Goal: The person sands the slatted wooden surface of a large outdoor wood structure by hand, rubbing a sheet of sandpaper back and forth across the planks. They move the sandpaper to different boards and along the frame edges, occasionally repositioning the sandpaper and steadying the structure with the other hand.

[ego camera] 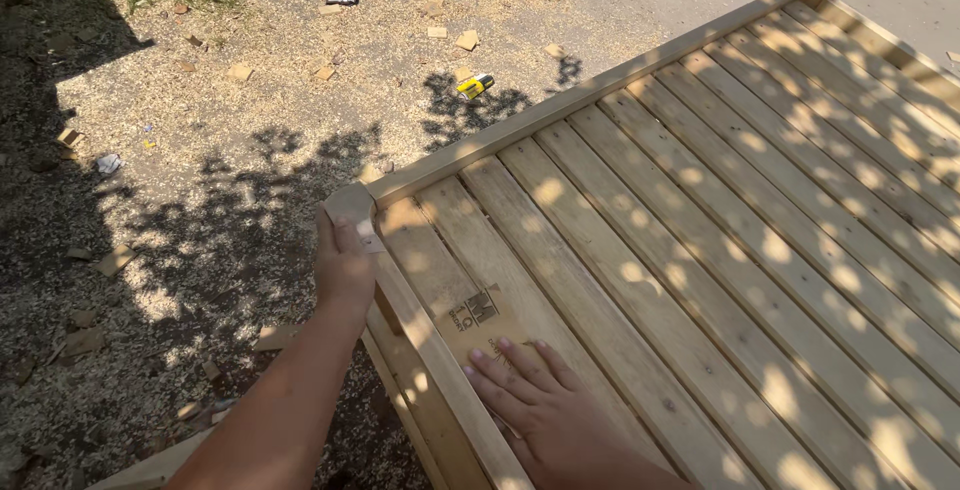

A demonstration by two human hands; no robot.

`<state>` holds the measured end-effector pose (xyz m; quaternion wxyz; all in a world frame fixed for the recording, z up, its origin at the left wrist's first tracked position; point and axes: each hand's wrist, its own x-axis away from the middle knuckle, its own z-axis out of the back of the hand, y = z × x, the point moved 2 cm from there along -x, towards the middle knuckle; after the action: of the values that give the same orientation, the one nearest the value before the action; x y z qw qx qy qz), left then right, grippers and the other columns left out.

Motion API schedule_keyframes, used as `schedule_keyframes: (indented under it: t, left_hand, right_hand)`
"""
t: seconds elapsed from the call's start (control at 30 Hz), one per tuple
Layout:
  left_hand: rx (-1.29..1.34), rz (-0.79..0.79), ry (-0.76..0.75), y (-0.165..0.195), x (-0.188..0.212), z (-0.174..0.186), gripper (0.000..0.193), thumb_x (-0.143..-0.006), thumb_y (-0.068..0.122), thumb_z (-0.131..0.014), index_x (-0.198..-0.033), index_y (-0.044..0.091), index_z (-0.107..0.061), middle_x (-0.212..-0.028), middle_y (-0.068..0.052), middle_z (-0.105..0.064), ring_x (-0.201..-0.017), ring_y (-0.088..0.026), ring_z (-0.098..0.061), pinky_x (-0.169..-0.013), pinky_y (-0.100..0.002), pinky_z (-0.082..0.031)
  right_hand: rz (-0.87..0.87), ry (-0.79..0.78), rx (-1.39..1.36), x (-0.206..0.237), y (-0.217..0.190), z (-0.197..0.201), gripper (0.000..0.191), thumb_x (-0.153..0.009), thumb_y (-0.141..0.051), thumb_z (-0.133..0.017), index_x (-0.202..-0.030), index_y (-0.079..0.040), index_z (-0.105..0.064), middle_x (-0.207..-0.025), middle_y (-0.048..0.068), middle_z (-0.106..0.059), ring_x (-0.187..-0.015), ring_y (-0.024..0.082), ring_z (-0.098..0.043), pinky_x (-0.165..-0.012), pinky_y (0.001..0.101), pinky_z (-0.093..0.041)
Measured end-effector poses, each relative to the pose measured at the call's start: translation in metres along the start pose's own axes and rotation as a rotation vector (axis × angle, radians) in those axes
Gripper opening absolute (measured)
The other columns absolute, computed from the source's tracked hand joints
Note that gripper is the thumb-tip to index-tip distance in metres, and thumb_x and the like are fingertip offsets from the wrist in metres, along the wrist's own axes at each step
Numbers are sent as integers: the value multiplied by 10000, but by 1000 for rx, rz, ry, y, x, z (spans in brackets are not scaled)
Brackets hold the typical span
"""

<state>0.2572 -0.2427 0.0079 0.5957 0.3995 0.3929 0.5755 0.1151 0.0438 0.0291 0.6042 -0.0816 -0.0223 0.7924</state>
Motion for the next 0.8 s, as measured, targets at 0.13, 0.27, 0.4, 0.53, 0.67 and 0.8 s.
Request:
schedule_keyframes:
  t: [0.13, 0.27, 0.4, 0.53, 0.67, 0.8]
  left_hand:
    - [-249, 174, -35, -1, -6, -5, 449, -1056, 362, -366, -1391, 70, -433, -1345, -233, -585, -1209, -438, -596, -1009, -539, -444]
    - [-149, 171, -7, 5, -28, -8, 360, -1064, 366, -375, -1195, 63, -520, -1095, -237, -673, -1029, -428, -677, -905, -533, -506]
    - [26, 228, 33, 6, -35, -12, 377, -1080, 358, -393, -1110, 20, -558, -1031, -244, -665, -978, -445, -668, -835, -550, -531]
    - [-271, 63, 115, 17, -27, -12, 339, -1072, 325, -389, -1075, 47, -583, -1026, -216, -673, -952, -445, -655, -825, -561, -497]
    - [-306, 64, 89, 27, -21, -10, 329, -1061, 299, -387, -1039, 49, -599, -1025, -201, -679, -950, -451, -650, -819, -567, -488]
    - [-317, 69, 105, 30, -20, -7, 333, -1064, 305, -393, -1042, 46, -602, -1012, -212, -677, -950, -454, -647, -822, -566, -487]
  right_hand:
    - [-76, 13, -86, -114, 23, 4, 613, -964, -257, -479, -1562, -153, -390, -1640, 26, -352, -1515, 302, -251, -1204, 531, -127]
    - [-183, -7, -143, -182, 33, 7, 578, -1010, -261, -461, -1579, -178, -402, -1478, 59, -470, -1357, 279, -387, -1145, 500, -232]
    - [-63, 100, -182, -143, 21, 20, 534, -944, -219, -550, -1468, -126, -512, -1458, 55, -517, -1321, 298, -426, -1115, 485, -264]
    - [-131, -76, -365, -84, 17, 25, 632, -977, -262, -572, -1576, -123, -428, -1403, 112, -498, -1267, 356, -441, -1128, 495, -335]
    - [-137, 10, -253, -123, 26, 19, 632, -944, -290, -578, -1553, -196, -440, -1549, 162, -391, -1385, 401, -347, -1148, 521, -263]
    - [-119, -47, -122, -179, 35, 8, 611, -1022, -279, -484, -1592, -112, -340, -1630, 81, -329, -1539, 329, -230, -1255, 561, -104]
